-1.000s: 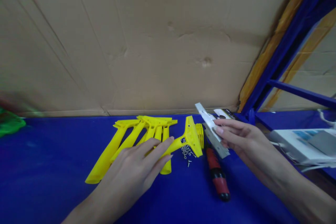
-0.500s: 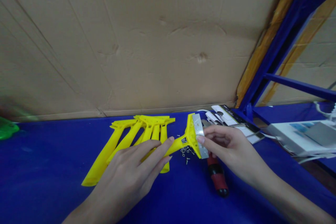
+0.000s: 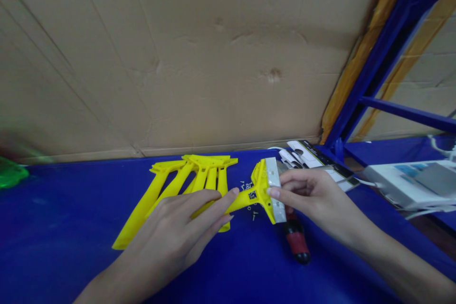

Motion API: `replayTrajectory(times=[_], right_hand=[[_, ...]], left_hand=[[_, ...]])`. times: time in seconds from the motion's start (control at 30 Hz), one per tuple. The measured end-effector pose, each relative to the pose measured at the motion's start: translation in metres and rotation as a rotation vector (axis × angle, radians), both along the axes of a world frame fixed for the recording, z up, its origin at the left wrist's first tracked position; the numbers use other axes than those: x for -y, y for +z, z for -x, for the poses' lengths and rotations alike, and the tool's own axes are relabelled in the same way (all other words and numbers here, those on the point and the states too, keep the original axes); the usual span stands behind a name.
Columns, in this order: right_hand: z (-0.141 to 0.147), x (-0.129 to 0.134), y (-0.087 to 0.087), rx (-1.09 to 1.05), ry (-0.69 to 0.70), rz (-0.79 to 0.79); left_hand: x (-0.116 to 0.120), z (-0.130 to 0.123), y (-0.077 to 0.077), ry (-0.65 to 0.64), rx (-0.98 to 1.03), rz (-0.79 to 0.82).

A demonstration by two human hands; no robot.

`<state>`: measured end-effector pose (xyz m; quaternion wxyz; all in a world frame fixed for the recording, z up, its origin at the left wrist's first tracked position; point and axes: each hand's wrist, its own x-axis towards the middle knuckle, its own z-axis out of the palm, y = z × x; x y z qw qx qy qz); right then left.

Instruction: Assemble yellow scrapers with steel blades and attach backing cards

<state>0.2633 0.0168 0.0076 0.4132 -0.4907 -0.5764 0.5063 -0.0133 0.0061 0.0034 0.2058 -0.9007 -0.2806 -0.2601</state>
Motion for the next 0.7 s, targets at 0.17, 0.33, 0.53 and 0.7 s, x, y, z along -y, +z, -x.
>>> replayTrajectory(times=[0.17, 0.33, 0.53, 0.7], right_hand=[[0.0001, -0.0007, 0.0039, 0.042, -0.019, -0.020], [0.0014, -0.0001, 0.0057, 0.036, 0.005, -0.044], [0.0020, 0.0014, 0.0070, 0.062, 0.004, -0.092], [0.0044, 0.0028, 0.0080, 0.094, 0.037, -0.128]], left_hand=[[-0.0026, 0.0003, -0.0014, -0.031, 0.020, 0.015], [-0.0027, 0.0007, 0.0002, -0.032, 0.001, 0.021], [-0.0044, 0.0016, 0.0053, -0.047, -0.023, -0.023], [-0.0039, 0.0006, 0.0046, -0.011, -0.067, -0.032]])
